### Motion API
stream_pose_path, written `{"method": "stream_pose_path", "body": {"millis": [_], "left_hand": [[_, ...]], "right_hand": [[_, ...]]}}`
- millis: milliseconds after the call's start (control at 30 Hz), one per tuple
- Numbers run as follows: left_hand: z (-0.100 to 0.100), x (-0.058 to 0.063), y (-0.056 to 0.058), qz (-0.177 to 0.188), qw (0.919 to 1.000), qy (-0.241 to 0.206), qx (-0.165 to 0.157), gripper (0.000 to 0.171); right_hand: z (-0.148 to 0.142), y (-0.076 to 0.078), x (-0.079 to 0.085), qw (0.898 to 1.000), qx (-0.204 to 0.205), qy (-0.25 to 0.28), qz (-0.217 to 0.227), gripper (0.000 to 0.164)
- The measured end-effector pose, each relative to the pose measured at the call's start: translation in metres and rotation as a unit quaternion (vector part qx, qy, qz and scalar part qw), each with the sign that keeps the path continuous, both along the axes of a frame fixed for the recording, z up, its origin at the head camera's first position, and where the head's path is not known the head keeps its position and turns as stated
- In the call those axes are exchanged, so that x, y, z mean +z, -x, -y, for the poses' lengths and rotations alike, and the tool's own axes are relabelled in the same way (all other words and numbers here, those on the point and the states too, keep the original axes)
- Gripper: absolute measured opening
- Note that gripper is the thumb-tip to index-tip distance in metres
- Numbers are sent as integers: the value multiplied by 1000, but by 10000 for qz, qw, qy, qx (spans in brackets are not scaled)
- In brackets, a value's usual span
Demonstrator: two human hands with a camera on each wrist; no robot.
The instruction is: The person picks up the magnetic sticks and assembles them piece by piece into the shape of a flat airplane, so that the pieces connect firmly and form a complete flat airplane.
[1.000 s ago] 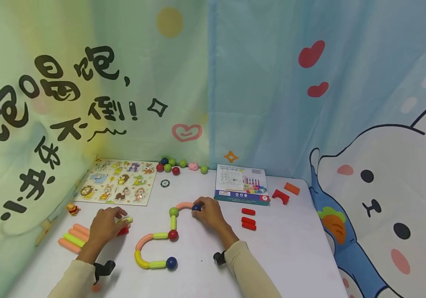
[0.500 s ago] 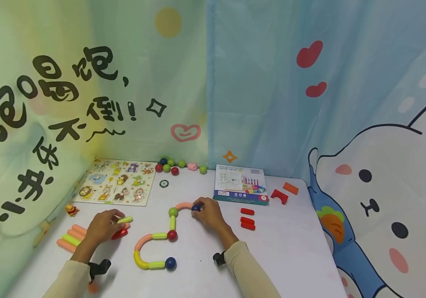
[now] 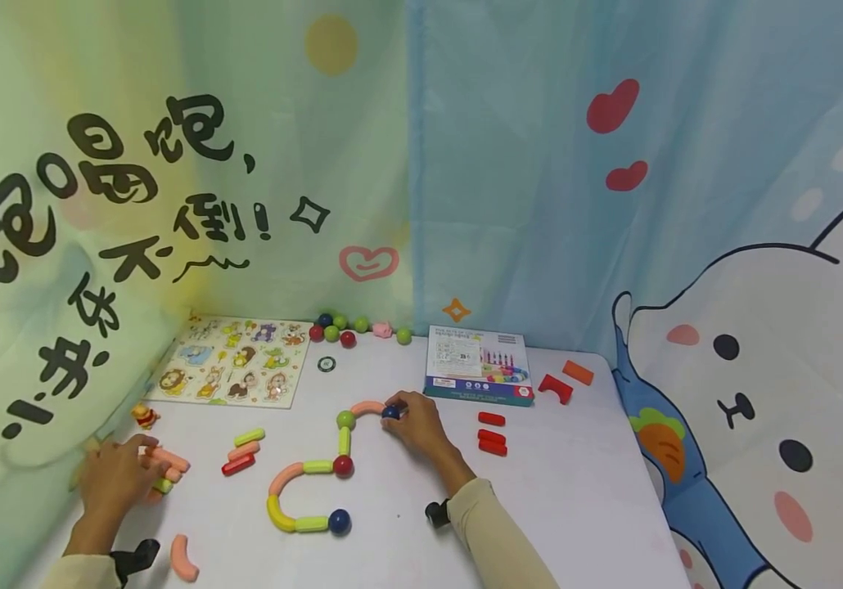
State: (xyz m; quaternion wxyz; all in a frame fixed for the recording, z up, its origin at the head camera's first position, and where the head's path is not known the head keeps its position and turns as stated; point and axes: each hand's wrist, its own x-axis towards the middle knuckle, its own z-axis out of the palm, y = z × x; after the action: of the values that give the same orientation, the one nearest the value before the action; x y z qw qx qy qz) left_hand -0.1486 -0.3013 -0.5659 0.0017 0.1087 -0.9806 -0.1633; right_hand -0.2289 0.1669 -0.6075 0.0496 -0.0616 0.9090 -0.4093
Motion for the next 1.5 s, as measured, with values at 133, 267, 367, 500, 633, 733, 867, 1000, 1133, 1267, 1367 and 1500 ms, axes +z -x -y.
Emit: {"method": "stream_pose_path", "body": {"millis": [133,267,367,500,633,733,867,1000,1133,1267,1367,1500], "left_hand": [[-3,-8,4,84,9998,62,-138,49],[-18,-11,11,141,9998,-113,-132,49],[-31,-11,17,169,9996,-218,-28,52],[-48,-15,27,140,9999,-31,40,63],[-59,-20,36,152,9995,249,104,60],[-67,-21,40,-129,9995,246,128,45],[-88,-11,42,-862,9948,-538,24,35],[-132,3,43,-1339,9769,-1600,-458,36],[-197,4,37,-1130,9639,-2234,-910,36],[-259,-8,31,-882,9610,-2326,-1205,28],[-294,-19,31,-970,9634,-2176,-1231,19],[-320,-32,34,-1334,9735,-1462,-1143,17]], "right_hand": [[-2,0,-1,10000,45,14,-35,29],[-2,-1,-1,10000,57,41,-37,29],[-2,-1,-1,10000,63,32,-52,28],[-1,0,-2,10000,48,35,-32,28],[-1,1,-3,9999,84,52,-26,29],[-1,1,-4,9999,106,78,-5,29],[-1,2,-5,9999,119,80,9,29],[-3,2,-4,9999,94,90,-38,29],[-6,3,-2,9999,60,143,9,28],[-9,6,1,9995,80,286,145,28],[-10,8,6,9990,131,373,229,27],[-13,9,11,9977,212,481,424,27]]}}
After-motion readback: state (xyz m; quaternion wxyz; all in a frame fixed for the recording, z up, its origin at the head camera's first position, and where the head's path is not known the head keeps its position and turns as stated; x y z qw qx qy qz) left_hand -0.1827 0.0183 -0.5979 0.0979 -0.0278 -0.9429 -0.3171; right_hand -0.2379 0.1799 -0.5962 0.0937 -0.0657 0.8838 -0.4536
